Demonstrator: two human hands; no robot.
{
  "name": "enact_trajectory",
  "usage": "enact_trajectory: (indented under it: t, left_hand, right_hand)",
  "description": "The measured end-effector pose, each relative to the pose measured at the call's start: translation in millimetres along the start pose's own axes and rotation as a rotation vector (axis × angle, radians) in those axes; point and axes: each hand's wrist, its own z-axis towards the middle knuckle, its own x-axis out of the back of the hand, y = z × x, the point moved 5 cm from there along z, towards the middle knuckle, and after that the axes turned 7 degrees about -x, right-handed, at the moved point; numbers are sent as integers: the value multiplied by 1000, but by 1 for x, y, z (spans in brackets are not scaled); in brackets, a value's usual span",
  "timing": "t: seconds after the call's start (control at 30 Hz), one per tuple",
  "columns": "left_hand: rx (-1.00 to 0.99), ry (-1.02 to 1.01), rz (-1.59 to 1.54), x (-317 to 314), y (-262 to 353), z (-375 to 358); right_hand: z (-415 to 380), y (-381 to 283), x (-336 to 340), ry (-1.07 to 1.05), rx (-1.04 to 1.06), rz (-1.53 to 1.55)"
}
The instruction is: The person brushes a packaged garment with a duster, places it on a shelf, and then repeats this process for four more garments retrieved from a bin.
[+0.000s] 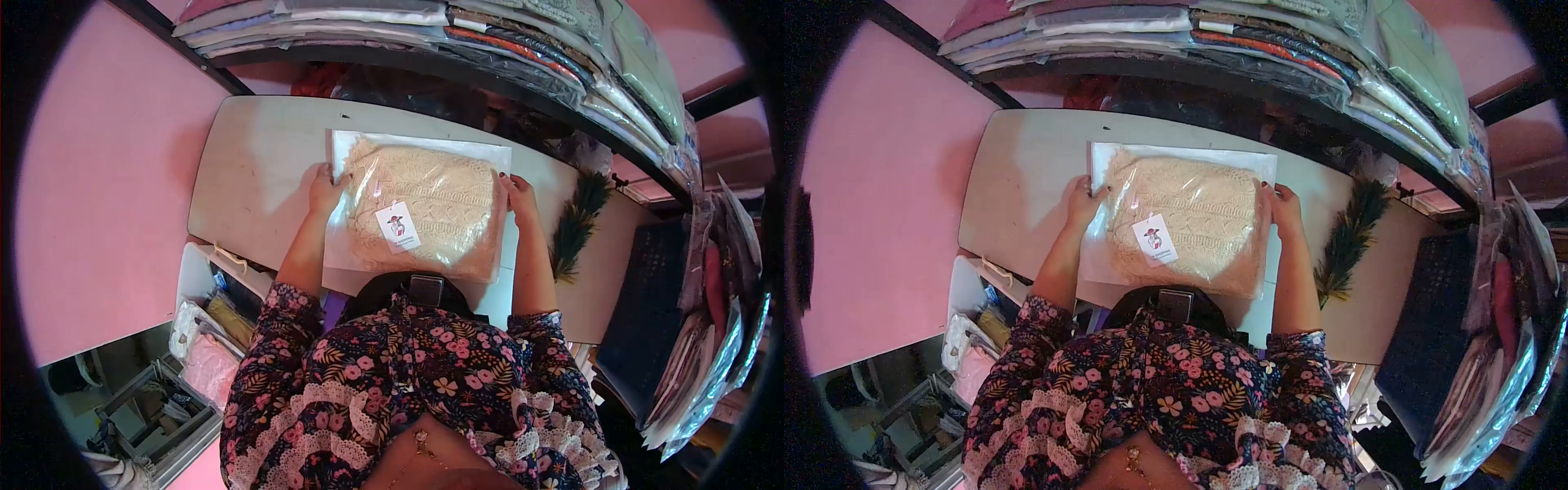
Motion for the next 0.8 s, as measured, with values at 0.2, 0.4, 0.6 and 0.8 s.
enact_trajectory:
  t: [0.2,0.4,0.6,0.8]
  left_hand:
    - [233,-153,-500,17,14,15]
    - [46,-58,-555,93,185,34]
    - [-786,-328,-364,142,239,21]
    - [-672,-299,196,74,57,-33]
  right_hand:
    - [18,3,0,-62,1,71]
    - [3,-46,45,-95,248,529]
    - [-38,-72,91,-10,596,251]
    - [-104,34,132,766,436,-535]
